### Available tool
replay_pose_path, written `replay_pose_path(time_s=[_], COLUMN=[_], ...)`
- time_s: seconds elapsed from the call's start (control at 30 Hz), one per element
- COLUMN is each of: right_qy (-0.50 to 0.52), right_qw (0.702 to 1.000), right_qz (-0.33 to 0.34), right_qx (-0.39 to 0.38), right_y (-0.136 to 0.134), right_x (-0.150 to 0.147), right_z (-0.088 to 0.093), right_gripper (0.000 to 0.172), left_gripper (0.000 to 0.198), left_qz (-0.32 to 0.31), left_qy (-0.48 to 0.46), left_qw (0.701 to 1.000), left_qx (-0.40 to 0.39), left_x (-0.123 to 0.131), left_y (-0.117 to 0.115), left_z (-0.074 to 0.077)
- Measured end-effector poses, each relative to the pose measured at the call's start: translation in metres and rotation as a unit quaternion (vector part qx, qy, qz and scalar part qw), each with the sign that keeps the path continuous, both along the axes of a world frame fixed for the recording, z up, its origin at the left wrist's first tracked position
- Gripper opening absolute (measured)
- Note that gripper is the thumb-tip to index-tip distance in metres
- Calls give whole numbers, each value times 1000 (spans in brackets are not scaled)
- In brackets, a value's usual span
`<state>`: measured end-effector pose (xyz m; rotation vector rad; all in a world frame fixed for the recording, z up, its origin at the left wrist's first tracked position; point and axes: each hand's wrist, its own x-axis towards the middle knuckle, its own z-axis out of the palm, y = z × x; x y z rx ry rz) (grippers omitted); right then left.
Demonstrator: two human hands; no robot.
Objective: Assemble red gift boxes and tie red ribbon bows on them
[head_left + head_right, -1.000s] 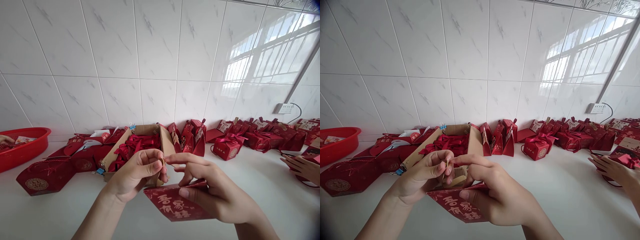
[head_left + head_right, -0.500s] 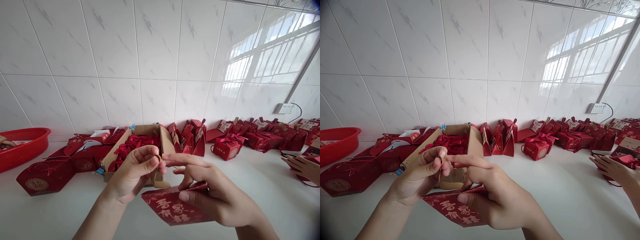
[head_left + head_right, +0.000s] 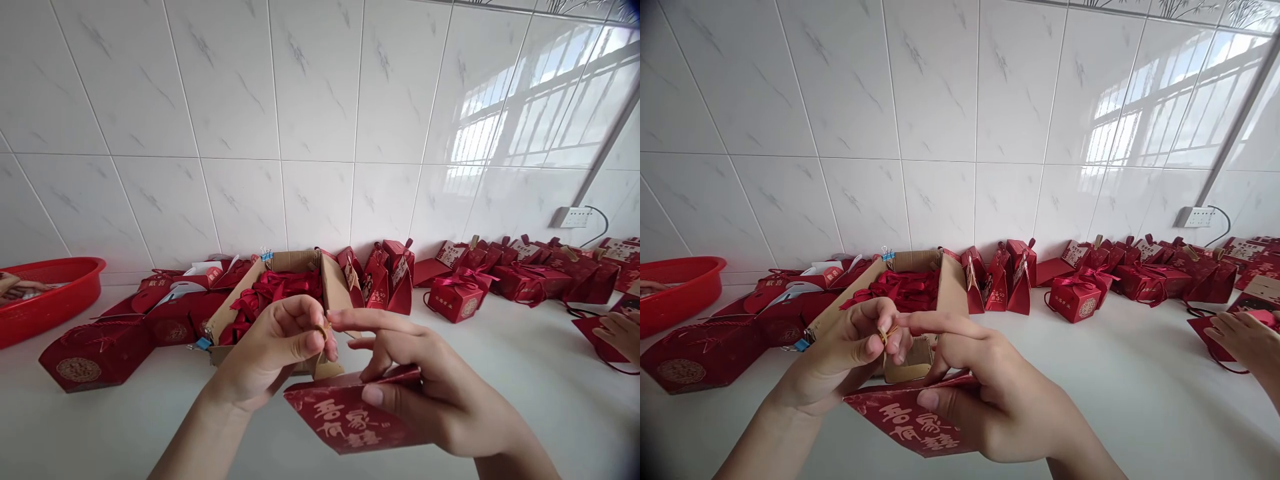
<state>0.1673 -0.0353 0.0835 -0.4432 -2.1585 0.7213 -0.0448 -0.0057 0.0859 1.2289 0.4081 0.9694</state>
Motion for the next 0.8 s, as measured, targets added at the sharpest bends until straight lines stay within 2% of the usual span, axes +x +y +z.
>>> replay_pose_path(time_s=[0.17, 0.37, 0.6, 0.8], right_qy=[8, 21, 0, 0], right_qw=[1000, 1000, 1000, 1000], right_qz=[5, 9, 0, -2], right_qx=[0, -7, 12, 9], right_y=[1, 0, 0, 1], right_x=[-1, -1, -2, -4], right_z=[-1, -3, -1, -2], right_gripper=[10, 12, 11, 12], left_gripper=[24, 22, 20, 19], left_qz=[61, 63, 113, 127], left_qy=[32, 48, 72, 94], left_qw=[996, 995, 987, 979], left_qx=[50, 55, 89, 128], left_x=[-1, -2, -5, -4], left_y=[-1, 1, -4, -6], left_z=[3, 3, 2, 5])
